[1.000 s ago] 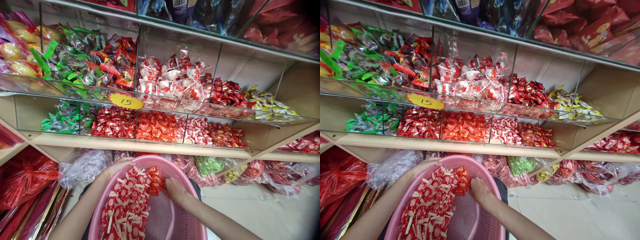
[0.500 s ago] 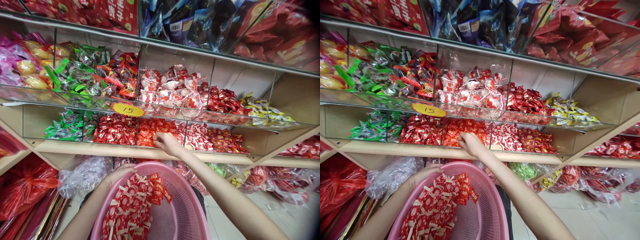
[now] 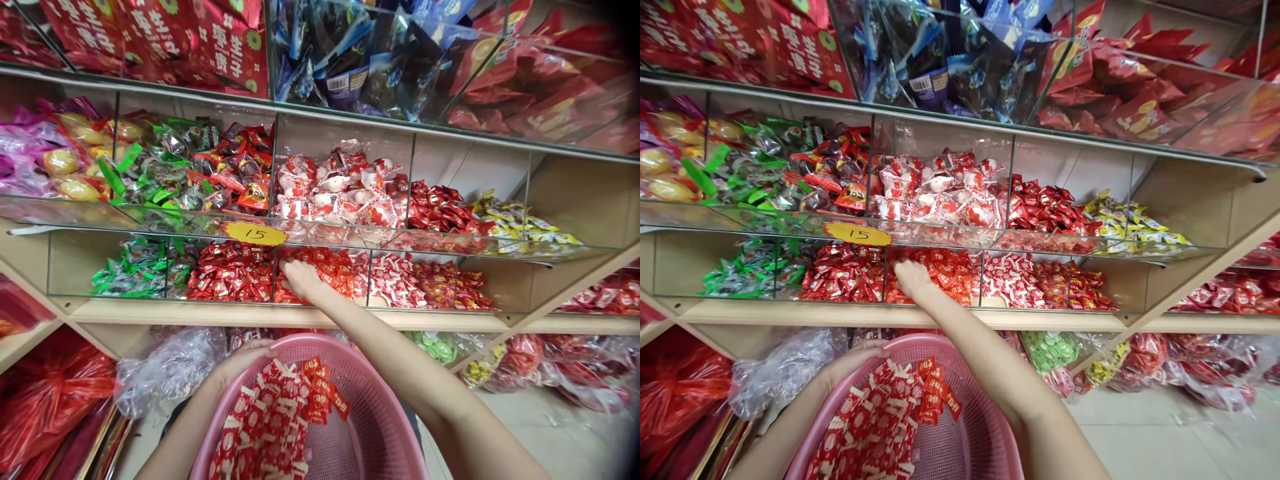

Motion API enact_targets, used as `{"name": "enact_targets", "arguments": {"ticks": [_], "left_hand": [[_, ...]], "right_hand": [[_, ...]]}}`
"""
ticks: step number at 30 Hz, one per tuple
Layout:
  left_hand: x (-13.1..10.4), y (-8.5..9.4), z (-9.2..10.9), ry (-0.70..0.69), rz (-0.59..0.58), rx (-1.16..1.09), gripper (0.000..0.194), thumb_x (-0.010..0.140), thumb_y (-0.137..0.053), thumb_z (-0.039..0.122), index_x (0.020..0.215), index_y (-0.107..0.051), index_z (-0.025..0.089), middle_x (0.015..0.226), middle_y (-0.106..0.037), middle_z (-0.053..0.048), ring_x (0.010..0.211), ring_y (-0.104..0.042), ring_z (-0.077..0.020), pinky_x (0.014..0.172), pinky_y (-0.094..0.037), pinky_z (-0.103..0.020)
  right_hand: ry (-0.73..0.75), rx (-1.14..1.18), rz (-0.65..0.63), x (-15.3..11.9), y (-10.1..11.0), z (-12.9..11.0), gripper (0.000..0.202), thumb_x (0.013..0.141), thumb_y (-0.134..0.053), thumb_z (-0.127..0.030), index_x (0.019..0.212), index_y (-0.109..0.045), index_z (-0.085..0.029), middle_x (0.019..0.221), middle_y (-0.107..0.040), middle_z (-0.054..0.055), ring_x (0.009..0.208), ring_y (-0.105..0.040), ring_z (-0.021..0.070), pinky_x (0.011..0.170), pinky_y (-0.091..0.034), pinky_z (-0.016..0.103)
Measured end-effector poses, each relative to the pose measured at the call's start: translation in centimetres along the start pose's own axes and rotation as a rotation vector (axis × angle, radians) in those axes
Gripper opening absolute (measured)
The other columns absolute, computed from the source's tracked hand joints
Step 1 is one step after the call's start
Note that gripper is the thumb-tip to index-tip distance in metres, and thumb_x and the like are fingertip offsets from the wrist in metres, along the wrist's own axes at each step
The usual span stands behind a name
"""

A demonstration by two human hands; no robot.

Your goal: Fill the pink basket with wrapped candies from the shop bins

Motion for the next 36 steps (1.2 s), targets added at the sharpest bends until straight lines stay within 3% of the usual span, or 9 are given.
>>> {"name": "enact_targets", "arguments": {"ticks": [6,10,17,21,27,32,36], "left_hand": [[-0.4,-0.1,0.5,0.027,-0.009,0.031,0.031,0.059,-0.065,0.028,0.088,-0.063,0.019,0.072,-0.066,0.0,0.06,-0.06,-0.0137,0.057,-0.045,-0.023],[-0.4,-0.3,0.7,0.01,-0.047,0.049,0.032,0.059,-0.064,0.029,0.089,-0.063,0.018,0.073,-0.066,0.0,0.063,-0.06,-0.0142,0.058,-0.045,-0.023],[-0.4,-0.3,0.4,0.01,-0.043,0.028,0.034,0.058,-0.065,0.031,0.089,-0.064,0.018,0.07,-0.066,0.001,0.062,-0.06,-0.0143,0.059,-0.045,-0.023],[-0.5,-0.3,0.3,-0.009,-0.053,-0.001,0.034,0.059,-0.064,0.031,0.09,-0.063,0.018,0.07,-0.065,0.0,0.062,-0.06,-0.0145,0.059,-0.045,-0.024],[-0.6,-0.4,0.7,0.004,-0.06,0.029,0.037,0.056,-0.066,0.033,0.09,-0.064,0.016,0.067,-0.065,0.0,0.063,-0.06,-0.0157,0.059,-0.045,-0.024],[-0.5,-0.6,0.8,-0.011,-0.096,0.022,0.036,0.057,-0.065,0.032,0.09,-0.064,0.016,0.07,-0.066,-0.001,0.062,-0.06,-0.0151,0.058,-0.044,-0.024],[-0.7,-0.3,0.6,-0.002,-0.028,0.013,0.031,0.058,-0.065,0.028,0.087,-0.064,0.018,0.07,-0.066,0.0,0.061,-0.059,-0.0141,0.059,-0.044,-0.023]], "right_hand": [[0.142,0.234,0.071,-1.2,0.5,2.6,0.034,0.075,-0.051,-0.027,0.107,-0.047,-0.017,0.104,-0.054,0.008,0.094,-0.051,0.0173,0.075,-0.039,0.027],[0.234,0.273,0.047,-2.2,-0.4,2.9,0.036,0.072,-0.055,-0.025,0.106,-0.05,-0.017,0.106,-0.054,0.009,0.093,-0.052,0.0164,0.075,-0.038,0.025],[0.145,0.2,-0.068,-1.6,-1.8,2.6,0.031,0.07,-0.058,-0.023,0.099,-0.054,-0.015,0.1,-0.058,0.01,0.09,-0.054,0.0173,0.073,-0.037,0.025],[0.176,0.221,-0.054,-1.1,-2.5,2.3,0.031,0.067,-0.063,-0.028,0.094,-0.055,-0.014,0.09,-0.06,0.009,0.083,-0.055,0.0163,0.068,-0.037,0.023],[0.223,0.277,0.008,-1.2,-3.1,1.5,0.034,0.066,-0.062,-0.018,0.099,-0.053,-0.013,0.09,-0.061,0.008,0.08,-0.055,0.015,0.066,-0.036,0.022],[0.123,0.295,-0.087,-1.2,-2.9,2.1,0.044,0.063,-0.064,-0.022,0.104,-0.053,-0.012,0.093,-0.06,0.009,0.08,-0.055,0.0167,0.066,-0.038,0.022],[0.117,0.217,-0.153,-1.2,-2.4,2.0,0.04,0.062,-0.064,-0.023,0.099,-0.057,-0.011,0.098,-0.06,0.011,0.085,-0.055,0.0195,0.067,-0.038,0.023]]}}
Point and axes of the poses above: each hand's wrist, its own x-axis towards the middle knuckle, its own y-axis out of the back of the hand, z = x × y, the point moved 5 cm from there along x, towards the middle knuckle
